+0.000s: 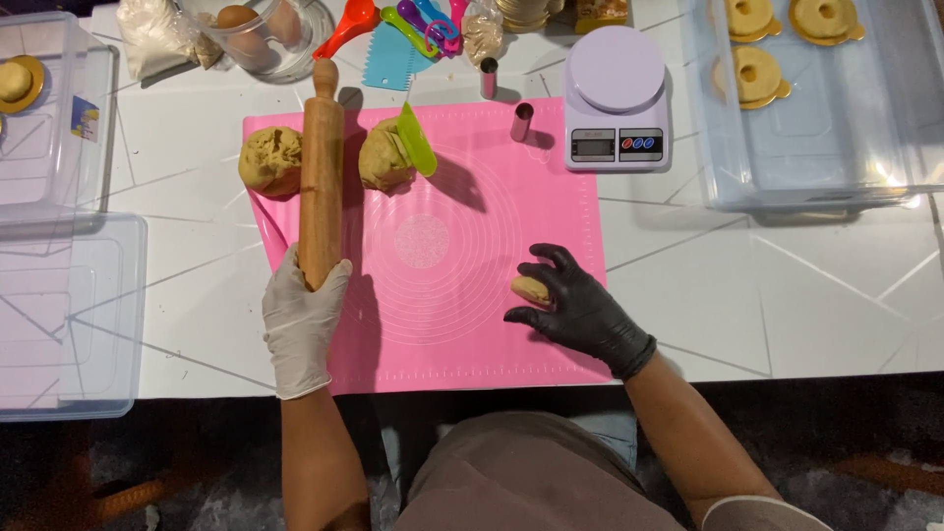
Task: Rolling out dough with a rolling pin and hand-shaping small pastry portions on a silicone mat.
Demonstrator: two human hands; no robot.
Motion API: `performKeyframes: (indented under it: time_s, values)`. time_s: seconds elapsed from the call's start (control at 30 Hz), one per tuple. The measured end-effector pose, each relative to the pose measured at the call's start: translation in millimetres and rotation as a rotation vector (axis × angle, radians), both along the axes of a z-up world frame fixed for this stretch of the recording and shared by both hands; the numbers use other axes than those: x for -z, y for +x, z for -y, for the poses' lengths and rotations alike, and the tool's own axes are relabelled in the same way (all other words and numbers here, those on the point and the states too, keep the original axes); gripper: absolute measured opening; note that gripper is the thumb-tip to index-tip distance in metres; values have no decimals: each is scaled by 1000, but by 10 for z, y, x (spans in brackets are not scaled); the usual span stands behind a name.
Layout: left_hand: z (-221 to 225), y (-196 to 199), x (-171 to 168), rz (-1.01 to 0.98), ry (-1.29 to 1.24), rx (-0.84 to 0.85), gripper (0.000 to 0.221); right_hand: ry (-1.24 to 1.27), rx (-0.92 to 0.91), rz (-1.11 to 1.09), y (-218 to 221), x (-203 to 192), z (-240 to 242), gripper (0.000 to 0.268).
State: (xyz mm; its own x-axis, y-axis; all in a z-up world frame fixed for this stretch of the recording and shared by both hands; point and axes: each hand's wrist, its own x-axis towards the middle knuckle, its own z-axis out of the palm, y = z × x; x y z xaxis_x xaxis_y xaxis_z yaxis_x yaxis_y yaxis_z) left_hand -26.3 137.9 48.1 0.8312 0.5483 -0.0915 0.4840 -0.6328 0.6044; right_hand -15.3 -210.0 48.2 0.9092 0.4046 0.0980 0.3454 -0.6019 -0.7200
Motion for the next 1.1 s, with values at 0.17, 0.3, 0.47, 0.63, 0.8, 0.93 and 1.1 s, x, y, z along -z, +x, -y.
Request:
performKeyframes:
  time_s: [0.17, 0.3, 0.47, 0.63, 0.8, 0.93, 1.1]
  values:
    - [95, -218, -435, 336, -118, 14, 61, 19, -32, -141, 168, 185, 104, 55]
    - [-105, -390, -343, 442, -28, 73, 71, -17, -100, -323, 317, -98, 191, 39]
    - [-104, -700, -442, 454, 321, 138, 81, -76, -237, -231, 511, 138, 149, 37]
    - [-60, -908, -536, 550, 342, 408, 81, 185, -67, 229, 245, -402, 371, 33]
    - [239, -590, -699, 683, 335, 1034, 76, 206, 154, 761, -195, -892, 727, 68]
    - [593, -353, -320, 651, 477, 1145, 77, -453, 55, 703, -324, -664, 852, 80]
    - [733, -65, 219, 756, 439, 1185, 90, -522, 27, 612, -319, -235, 1101, 75]
